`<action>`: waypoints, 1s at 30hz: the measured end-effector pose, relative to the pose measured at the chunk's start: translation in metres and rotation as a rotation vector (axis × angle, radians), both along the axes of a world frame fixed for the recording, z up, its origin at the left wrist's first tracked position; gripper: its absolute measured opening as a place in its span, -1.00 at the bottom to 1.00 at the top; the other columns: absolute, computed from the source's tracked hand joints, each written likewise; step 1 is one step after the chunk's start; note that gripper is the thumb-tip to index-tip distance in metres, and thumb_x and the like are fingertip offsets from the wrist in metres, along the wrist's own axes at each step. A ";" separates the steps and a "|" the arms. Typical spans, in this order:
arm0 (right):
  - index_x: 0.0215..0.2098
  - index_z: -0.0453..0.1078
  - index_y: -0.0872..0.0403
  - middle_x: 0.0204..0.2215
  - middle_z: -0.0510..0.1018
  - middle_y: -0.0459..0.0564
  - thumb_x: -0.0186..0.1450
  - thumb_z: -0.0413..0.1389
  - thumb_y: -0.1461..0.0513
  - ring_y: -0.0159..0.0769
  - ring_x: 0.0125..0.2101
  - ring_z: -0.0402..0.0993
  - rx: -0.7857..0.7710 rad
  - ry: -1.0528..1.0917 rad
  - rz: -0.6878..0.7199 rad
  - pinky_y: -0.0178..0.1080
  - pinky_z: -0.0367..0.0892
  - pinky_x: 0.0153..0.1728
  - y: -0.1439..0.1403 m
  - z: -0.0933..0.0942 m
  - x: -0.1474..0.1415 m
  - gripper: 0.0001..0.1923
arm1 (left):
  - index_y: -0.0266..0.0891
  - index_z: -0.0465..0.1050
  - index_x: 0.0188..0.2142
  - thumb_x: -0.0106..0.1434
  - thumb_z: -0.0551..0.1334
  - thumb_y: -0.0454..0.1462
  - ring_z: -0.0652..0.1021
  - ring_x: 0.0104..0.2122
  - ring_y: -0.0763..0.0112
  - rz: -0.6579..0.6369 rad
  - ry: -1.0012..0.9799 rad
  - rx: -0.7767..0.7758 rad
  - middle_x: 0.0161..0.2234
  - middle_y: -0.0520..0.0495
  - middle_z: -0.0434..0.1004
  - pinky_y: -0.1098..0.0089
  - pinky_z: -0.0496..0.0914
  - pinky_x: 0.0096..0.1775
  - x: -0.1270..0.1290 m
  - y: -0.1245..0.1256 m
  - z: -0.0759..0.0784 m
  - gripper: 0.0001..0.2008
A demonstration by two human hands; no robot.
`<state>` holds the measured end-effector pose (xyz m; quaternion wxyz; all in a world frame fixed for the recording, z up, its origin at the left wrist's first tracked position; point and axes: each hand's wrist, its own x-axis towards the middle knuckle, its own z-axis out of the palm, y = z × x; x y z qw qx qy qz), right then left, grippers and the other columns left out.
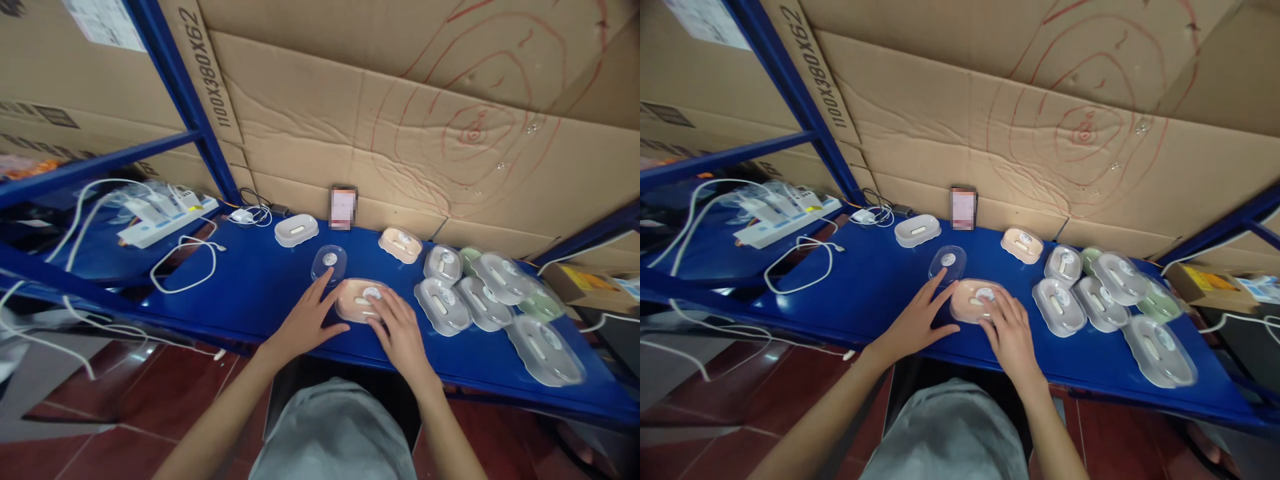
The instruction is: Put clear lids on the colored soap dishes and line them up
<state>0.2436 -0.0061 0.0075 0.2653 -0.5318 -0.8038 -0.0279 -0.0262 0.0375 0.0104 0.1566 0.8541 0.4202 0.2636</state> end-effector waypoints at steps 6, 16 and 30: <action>0.54 0.11 -0.02 0.54 0.12 0.18 0.51 -0.08 0.38 0.15 0.53 -0.01 0.075 -0.090 -0.152 0.37 0.08 0.42 0.029 0.012 0.001 -0.34 | -0.13 0.46 0.29 0.57 0.11 -0.01 0.36 0.41 -0.11 0.129 0.108 0.081 0.40 -0.25 0.37 -0.18 0.23 0.40 -0.010 0.022 0.008 -0.55; 0.42 0.32 -0.05 0.40 0.41 0.10 0.56 -0.04 0.30 -0.09 0.37 0.31 -0.090 -0.117 0.252 0.14 0.26 0.34 0.002 0.001 -0.051 -0.50 | -0.28 0.31 0.37 0.45 0.18 -0.20 0.30 0.40 -0.22 0.412 0.265 0.076 0.34 -0.46 0.39 -0.29 0.12 0.36 -0.062 0.136 0.038 -0.46; 0.44 0.29 -0.04 0.39 0.42 0.11 0.57 0.00 0.17 0.05 0.38 0.27 -0.059 -0.039 -0.065 0.21 0.11 0.35 0.001 -0.010 -0.038 -0.51 | -0.09 0.53 0.06 0.57 0.06 -0.06 0.58 0.10 0.11 0.090 0.114 0.026 0.05 -0.11 0.68 0.01 0.28 0.24 -0.051 0.044 0.033 -0.67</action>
